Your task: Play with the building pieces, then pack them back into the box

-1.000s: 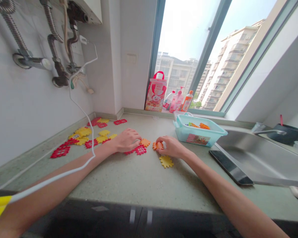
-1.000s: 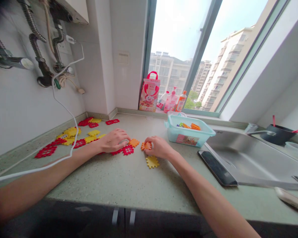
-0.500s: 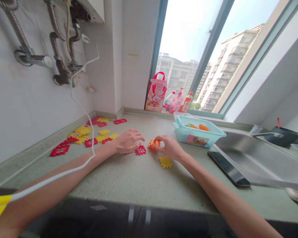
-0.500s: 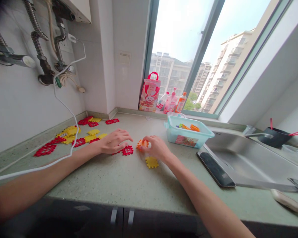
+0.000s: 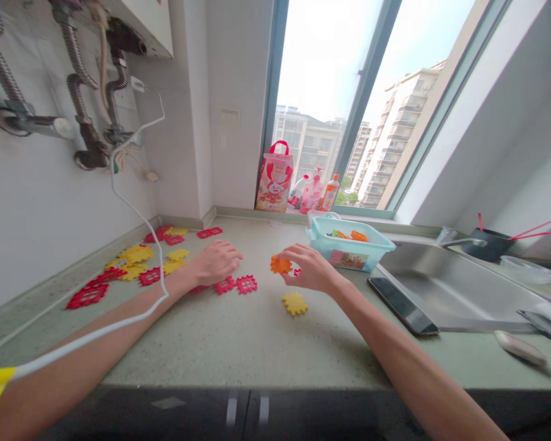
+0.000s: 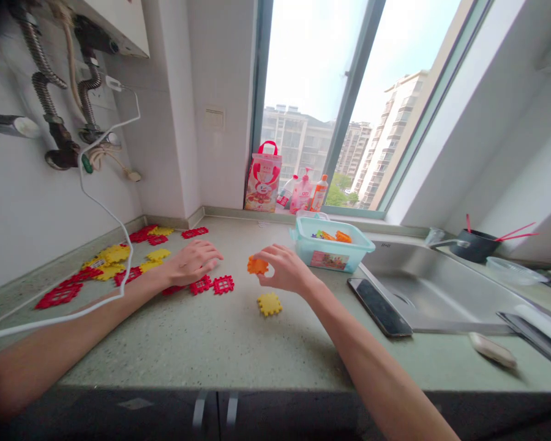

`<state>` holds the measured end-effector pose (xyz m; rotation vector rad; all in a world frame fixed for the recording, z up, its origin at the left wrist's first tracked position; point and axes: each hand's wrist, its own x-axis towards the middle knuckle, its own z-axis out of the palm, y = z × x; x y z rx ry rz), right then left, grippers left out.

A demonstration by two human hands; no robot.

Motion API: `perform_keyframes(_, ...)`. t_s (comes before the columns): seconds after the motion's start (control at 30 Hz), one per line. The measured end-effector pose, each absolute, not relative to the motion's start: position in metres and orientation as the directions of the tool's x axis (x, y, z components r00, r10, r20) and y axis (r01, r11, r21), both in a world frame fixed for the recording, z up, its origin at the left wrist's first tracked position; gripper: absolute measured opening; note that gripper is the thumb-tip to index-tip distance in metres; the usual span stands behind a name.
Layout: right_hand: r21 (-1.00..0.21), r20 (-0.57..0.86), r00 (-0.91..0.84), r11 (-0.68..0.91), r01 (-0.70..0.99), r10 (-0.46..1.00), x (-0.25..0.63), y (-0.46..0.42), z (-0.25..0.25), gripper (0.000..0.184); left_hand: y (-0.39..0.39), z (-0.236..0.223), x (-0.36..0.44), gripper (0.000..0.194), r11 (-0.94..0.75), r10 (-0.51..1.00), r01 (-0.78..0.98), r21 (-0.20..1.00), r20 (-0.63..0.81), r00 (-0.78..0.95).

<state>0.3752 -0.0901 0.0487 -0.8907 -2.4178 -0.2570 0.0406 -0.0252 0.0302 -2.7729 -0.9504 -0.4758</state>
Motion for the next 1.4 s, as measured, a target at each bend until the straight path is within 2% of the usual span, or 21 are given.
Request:
perform_keyframes(0.1,0.058,0.773,-0.396,0.567,0.822,0.495,0.413,-0.08,0.064,0.034,-0.016,0.027,0.032,0.041,-0.76,0.586,0.647,-0.062,0.363,0.724)
perform_keyframes(0.2,-0.052,0.915,-0.067,0.28,0.959,0.398,0.46,-0.069,0.074,0.034,-0.014,0.025,0.028,0.041,-0.745,0.609,0.665,-0.063,0.345,0.714)
perform_keyframes(0.33,-0.267,0.941,0.242,0.078,0.961,0.238,0.512,-0.062,0.078,0.04,-0.016,0.025,0.029,0.043,-0.722,0.64,0.69,-0.051,0.329,0.694)
perform_keyframes(0.47,-0.383,0.914,0.379,0.003,0.924,0.145,0.542,-0.062,0.079,0.048,-0.017,0.026,0.03,0.041,-0.713,0.655,0.701,-0.03,0.328,0.681)
perform_keyframes(0.53,-0.428,0.877,0.429,-0.054,0.902,0.217,0.55,-0.063,0.079,0.052,-0.018,0.026,0.029,0.04,-0.714,0.657,0.7,-0.024,0.322,0.682)
perform_keyframes(0.6,-0.463,0.76,0.476,-0.144,0.874,0.442,0.555,-0.063,0.079,0.056,-0.019,0.026,0.029,0.039,-0.713,0.662,0.701,-0.018,0.311,0.682)
perform_keyframes(0.67,-0.474,0.576,0.497,-0.23,0.85,0.649,0.556,-0.063,0.079,0.062,-0.02,0.027,0.028,0.039,-0.704,0.675,0.71,-0.012,0.3,0.674)
perform_keyframes(0.7,-0.473,0.509,0.498,-0.255,0.843,0.702,0.556,-0.063,0.079,0.066,-0.02,0.027,0.028,0.04,-0.698,0.683,0.716,-0.006,0.294,0.669)
perform_keyframes(0.77,-0.471,0.486,0.499,-0.266,0.841,0.718,0.556,-0.064,0.078,0.07,-0.021,0.028,0.028,0.041,-0.687,0.7,0.726,0.011,0.277,0.658)
perform_keyframes(0.87,-0.436,0.551,0.494,-0.273,0.858,0.673,0.552,-0.065,0.077,0.067,-0.019,0.026,0.027,0.04,-0.684,0.708,0.729,0.026,0.266,0.655)
perform_keyframes(0.97,-0.349,0.676,0.431,-0.257,0.901,0.598,0.544,-0.064,0.076,0.061,-0.017,0.023,0.025,0.04,-0.695,0.692,0.719,0.009,0.282,0.665)
perform_keyframes(1.07,-0.218,0.808,0.234,-0.095,0.971,0.541,0.526,-0.061,0.073,0.052,-0.016,0.023,0.025,0.041,-0.707,0.675,0.707,-0.013,0.288,0.68)
perform_keyframes(1.17,-0.092,0.843,-0.003,0.149,0.985,0.538,0.495,-0.06,0.069,0.042,-0.014,0.027,0.019,0.043,-0.667,0.711,0.744,-0.02,0.282,0.645)
perform_keyframes(1.23,-0.017,0.794,-0.193,0.338,0.941,0.576,0.47,-0.063,0.066,0.035,-0.009,0.032,0.006,0.046,-0.56,0.788,0.828,-0.037,0.284,0.546)
perform_keyframes(1.3,0.025,0.692,-0.362,0.48,0.877,0.625,0.447,-0.069,0.063,0.028,-0.001,0.037,-0.016,0.054,-0.362,0.885,0.931,-0.055,0.292,0.362)
perform_keyframes(1.4,0.06,0.56,-0.481,0.546,0.836,0.675,0.424,-0.078,0.061,0.022,0.017,0.038,-0.058,0.076,-0.054,0.963,0.997,-0.053,0.262,0.066)
